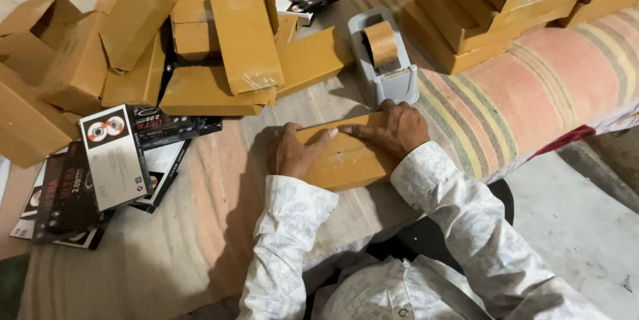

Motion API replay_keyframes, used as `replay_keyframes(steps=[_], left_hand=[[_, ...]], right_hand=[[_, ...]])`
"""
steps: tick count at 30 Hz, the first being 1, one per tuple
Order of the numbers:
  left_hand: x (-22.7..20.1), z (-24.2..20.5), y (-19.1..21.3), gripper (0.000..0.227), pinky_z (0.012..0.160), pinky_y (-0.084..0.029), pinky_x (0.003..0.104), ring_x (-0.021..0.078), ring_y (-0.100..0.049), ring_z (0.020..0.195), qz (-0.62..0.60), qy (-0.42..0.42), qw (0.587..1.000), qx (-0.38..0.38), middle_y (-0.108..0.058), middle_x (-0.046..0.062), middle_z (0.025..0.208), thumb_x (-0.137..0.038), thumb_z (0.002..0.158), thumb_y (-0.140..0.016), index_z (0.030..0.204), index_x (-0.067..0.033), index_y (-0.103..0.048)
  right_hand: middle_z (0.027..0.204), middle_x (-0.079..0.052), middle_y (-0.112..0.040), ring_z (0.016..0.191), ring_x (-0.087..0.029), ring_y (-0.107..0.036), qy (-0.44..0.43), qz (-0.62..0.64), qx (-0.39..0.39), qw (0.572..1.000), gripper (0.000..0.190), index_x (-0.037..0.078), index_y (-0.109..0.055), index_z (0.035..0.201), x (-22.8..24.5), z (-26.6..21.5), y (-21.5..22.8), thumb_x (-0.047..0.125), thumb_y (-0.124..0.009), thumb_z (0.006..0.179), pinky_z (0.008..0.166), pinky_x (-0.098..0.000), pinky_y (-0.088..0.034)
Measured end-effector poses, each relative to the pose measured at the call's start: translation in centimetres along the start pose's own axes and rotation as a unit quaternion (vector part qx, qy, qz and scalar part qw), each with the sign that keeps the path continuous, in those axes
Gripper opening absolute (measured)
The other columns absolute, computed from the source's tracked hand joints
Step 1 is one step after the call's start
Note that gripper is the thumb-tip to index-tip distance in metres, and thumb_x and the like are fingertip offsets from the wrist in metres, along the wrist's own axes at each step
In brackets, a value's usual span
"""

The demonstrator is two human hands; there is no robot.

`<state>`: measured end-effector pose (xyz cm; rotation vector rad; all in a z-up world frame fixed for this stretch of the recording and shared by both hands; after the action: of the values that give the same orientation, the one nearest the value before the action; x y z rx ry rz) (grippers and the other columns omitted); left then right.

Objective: The person sits on the floor and repeatedly packs small black product boxes into larger brown cardboard boxes. They fold the flaps, apply clear packing tape using a handheld dispenser, and set the sealed boxes aside. The process is repeated for several units.

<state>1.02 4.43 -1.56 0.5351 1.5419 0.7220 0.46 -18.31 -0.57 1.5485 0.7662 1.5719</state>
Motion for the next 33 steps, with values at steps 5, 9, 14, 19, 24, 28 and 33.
replay_keyframes(steps=[5, 9, 14, 19, 24, 28, 33], left_hand=[[0.7, 0.6, 0.4, 0.083, 0.095, -0.052, 0.045, 0.0348, -0.063, 0.115, -0.061, -0.010, 0.997, 0.054, -0.065, 0.022, 0.123, -0.053, 0.064, -0.091, 0.121, -0.0015, -0.060], [0.0, 0.4, 3.0, 0.075, 0.095, -0.056, 0.050, 0.0381, -0.066, 0.112, -0.223, -0.122, 0.962, 0.098, -0.070, 0.026, 0.119, -0.035, 0.059, -0.097, 0.117, -0.0003, -0.064], [-1.2, -2.0, 6.6, 0.082, 0.095, -0.054, 0.046, 0.0306, -0.057, 0.106, 0.036, -0.383, 0.904, -0.189, -0.061, 0.015, 0.114, -0.034, 0.057, -0.097, 0.126, -0.0039, -0.065], [0.3, -8.2, 3.3, 0.074, 0.099, -0.041, 0.052, 0.0324, -0.056, 0.109, 0.149, -0.386, 0.888, -0.201, -0.061, 0.012, 0.115, -0.060, 0.063, -0.081, 0.112, -0.0078, -0.064], [1.8, -9.5, 0.2, 0.038, 0.105, -0.040, 0.054, 0.0359, -0.054, 0.119, 0.126, -0.208, 0.955, -0.167, -0.056, 0.012, 0.132, -0.047, 0.101, -0.057, 0.119, -0.0137, -0.057], [0.2, -6.3, -0.6, 0.057, 0.098, -0.038, 0.062, 0.0505, -0.041, 0.129, 0.206, -0.187, 0.949, -0.147, -0.039, 0.025, 0.150, -0.041, 0.098, -0.050, 0.147, -0.0122, -0.046], [0.0, -2.1, -1.2, 0.049, 0.098, -0.037, 0.068, 0.0557, -0.034, 0.135, 0.183, -0.159, 0.968, -0.060, -0.035, 0.025, 0.154, -0.037, 0.103, -0.044, 0.147, -0.0183, -0.047]], right_hand=[[0.101, -0.022, -0.075, 0.094, -0.037, -0.076, -0.043, 0.189, 0.117, 0.974, 0.091, -0.003, -0.069, 0.119, 0.0, 0.7, 1.0, 0.060, -0.088, 0.056, 0.086, -0.0439, -0.060], [0.108, -0.020, -0.073, 0.101, -0.034, -0.073, 0.072, 0.290, 0.079, 0.951, 0.084, -0.004, -0.069, 0.117, 1.1, 0.7, 3.6, 0.046, -0.094, 0.055, 0.089, -0.0416, -0.060], [0.117, -0.020, -0.057, 0.109, -0.035, -0.055, 0.359, 0.104, -0.122, 0.919, 0.080, 0.000, -0.070, 0.127, 2.4, -0.5, 5.4, 0.035, -0.094, 0.059, 0.092, -0.0452, -0.052], [0.115, -0.021, -0.055, 0.105, -0.039, -0.052, 0.438, 0.031, -0.118, 0.891, 0.076, -0.001, -0.065, 0.111, 1.2, -5.0, 2.7, 0.050, -0.089, 0.060, 0.088, -0.0493, -0.048], [0.123, -0.019, -0.058, 0.116, -0.038, -0.053, 0.265, -0.081, -0.121, 0.953, 0.034, 0.004, -0.061, 0.120, 0.7, -7.4, -1.1, 0.027, -0.060, 0.094, 0.104, -0.0489, -0.046], [0.134, -0.026, -0.058, 0.126, -0.042, -0.051, 0.272, -0.211, -0.267, 0.900, 0.059, 0.004, -0.056, 0.137, 4.9, -5.6, -2.7, 0.046, -0.044, 0.097, 0.103, -0.0582, -0.036], [0.123, -0.023, -0.060, 0.116, -0.041, -0.052, 0.235, -0.189, -0.156, 0.940, 0.056, 0.008, -0.058, 0.135, 6.7, -3.7, -3.6, 0.043, -0.051, 0.091, 0.091, -0.0635, -0.036]])
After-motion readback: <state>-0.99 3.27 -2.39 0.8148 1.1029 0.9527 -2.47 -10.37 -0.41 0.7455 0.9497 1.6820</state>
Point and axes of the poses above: each hand's wrist, its own z-axis towards the middle knuckle, its own y-axis out of the back of the hand, x = y × z, the point moved 2 cm from there along z, towards the middle knuckle
